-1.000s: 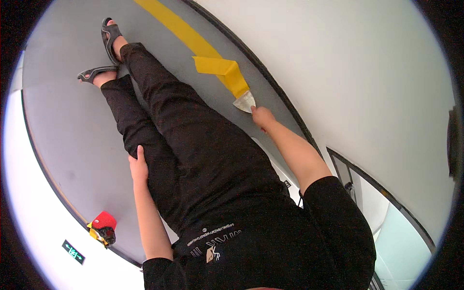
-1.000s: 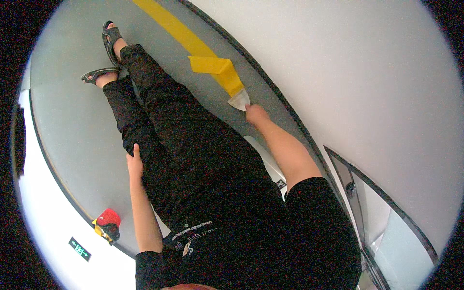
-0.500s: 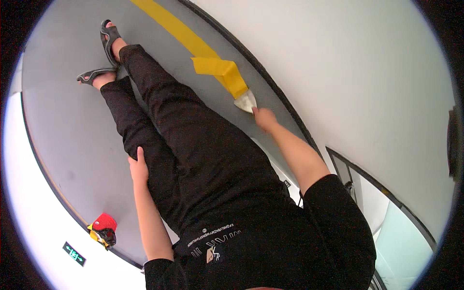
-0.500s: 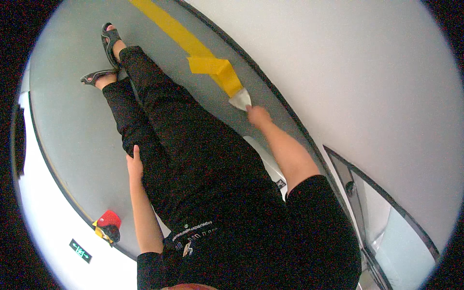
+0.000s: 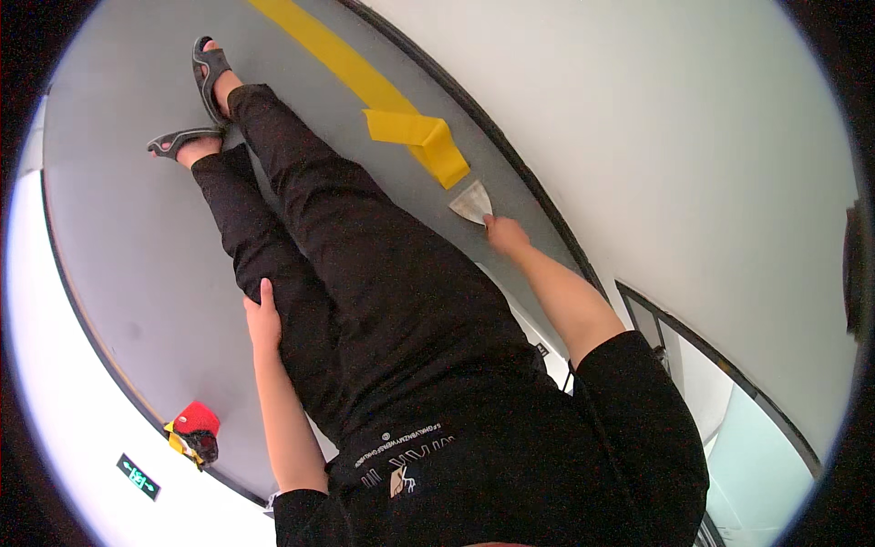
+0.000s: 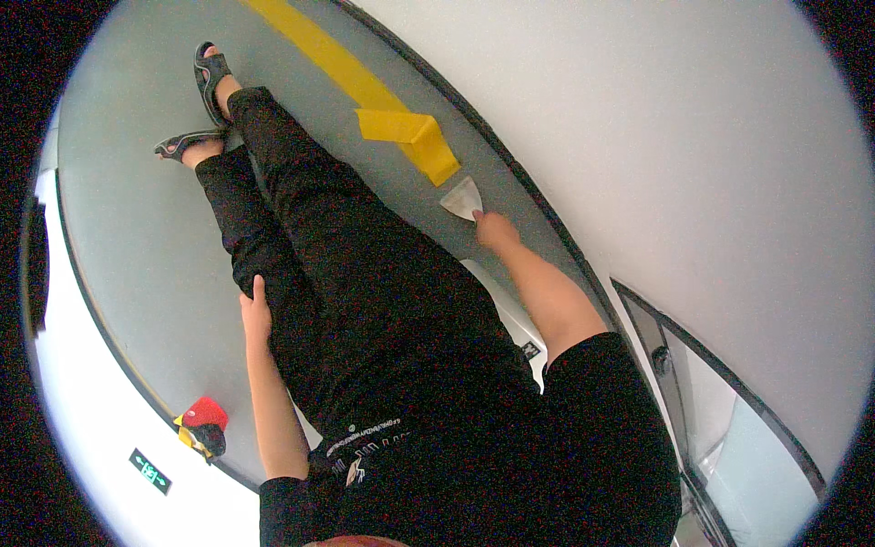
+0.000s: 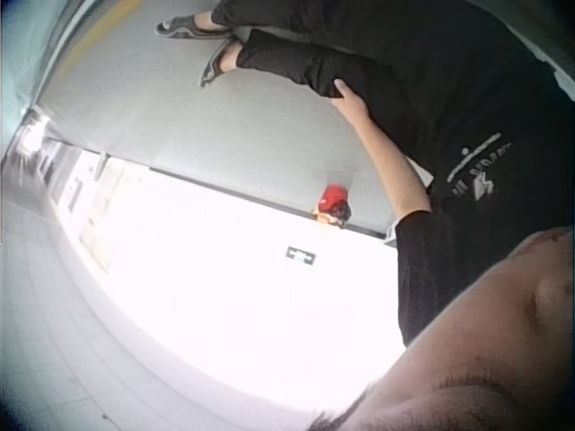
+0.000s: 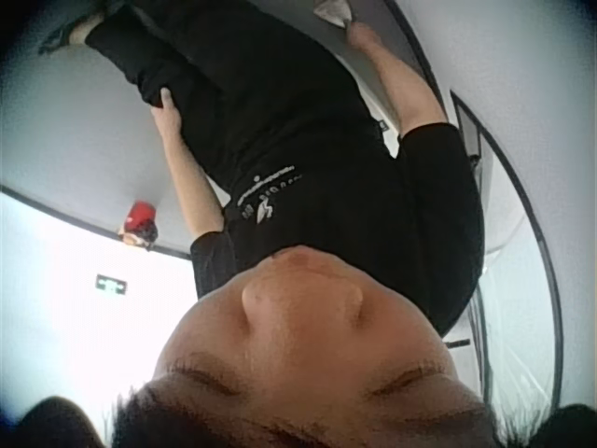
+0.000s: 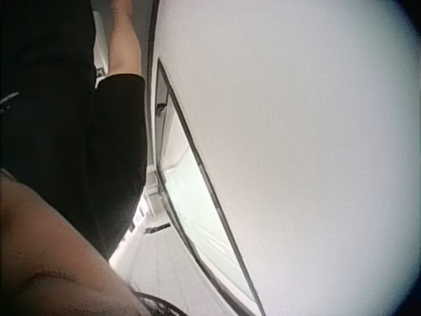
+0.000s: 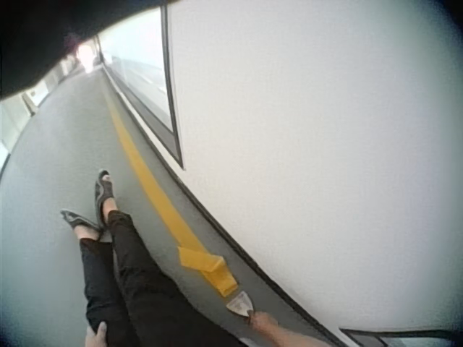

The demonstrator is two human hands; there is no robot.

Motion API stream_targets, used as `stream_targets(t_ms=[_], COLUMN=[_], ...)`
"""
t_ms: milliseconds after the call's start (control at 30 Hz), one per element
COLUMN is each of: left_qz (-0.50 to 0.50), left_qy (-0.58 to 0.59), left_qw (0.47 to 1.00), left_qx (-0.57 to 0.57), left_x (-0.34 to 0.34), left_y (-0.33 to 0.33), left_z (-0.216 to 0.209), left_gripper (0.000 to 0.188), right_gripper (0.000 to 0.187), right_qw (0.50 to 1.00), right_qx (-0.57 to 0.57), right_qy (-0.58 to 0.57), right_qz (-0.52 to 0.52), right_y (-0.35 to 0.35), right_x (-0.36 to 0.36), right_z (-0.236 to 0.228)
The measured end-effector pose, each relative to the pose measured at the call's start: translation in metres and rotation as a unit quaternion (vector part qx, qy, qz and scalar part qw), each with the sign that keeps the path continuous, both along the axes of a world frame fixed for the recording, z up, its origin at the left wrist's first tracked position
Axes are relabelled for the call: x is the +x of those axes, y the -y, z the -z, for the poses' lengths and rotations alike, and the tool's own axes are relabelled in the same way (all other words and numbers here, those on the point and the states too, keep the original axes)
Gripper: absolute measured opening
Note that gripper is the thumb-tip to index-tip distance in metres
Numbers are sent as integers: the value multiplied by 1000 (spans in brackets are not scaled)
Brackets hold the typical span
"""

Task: Removing yellow floor tape using a metal scraper tool.

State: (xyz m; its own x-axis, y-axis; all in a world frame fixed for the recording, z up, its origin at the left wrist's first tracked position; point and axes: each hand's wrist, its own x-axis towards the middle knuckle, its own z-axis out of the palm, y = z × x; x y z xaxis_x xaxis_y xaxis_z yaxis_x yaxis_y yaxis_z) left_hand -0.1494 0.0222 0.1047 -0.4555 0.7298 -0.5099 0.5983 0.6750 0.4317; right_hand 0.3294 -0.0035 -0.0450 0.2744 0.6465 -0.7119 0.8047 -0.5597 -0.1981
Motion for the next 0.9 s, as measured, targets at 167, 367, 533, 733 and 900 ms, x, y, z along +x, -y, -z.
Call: stream_targets(t_ms=[167, 367, 533, 733, 900], left_qz=[-12, 4, 9, 1, -4], left_qy=[-1, -18, -20, -5, -22], left_qw=[1000, 1000, 1000, 1000, 1000], left_qx=[-15, -7, 7, -8, -10], left_x=[-14, -3, -10, -12, -11], left_y=[5, -2, 4, 0, 3], left_z=[-1, 5, -1, 2, 3], left_gripper=[87, 86, 87, 86, 87], right_gripper=[62, 66, 63, 60, 58], right_qw=[994, 997, 997, 995, 999], right_qx=[-45, 7, 74, -10, 4], right_qy=[-75, -68, -26, -84, -38], right_qz=[67, 36, -4, 47, -35], right_y=[-39, 4, 6, -24, 12], right_x=[-31, -2, -15, -14, -12], right_z=[-37, 9, 9, -14, -27])
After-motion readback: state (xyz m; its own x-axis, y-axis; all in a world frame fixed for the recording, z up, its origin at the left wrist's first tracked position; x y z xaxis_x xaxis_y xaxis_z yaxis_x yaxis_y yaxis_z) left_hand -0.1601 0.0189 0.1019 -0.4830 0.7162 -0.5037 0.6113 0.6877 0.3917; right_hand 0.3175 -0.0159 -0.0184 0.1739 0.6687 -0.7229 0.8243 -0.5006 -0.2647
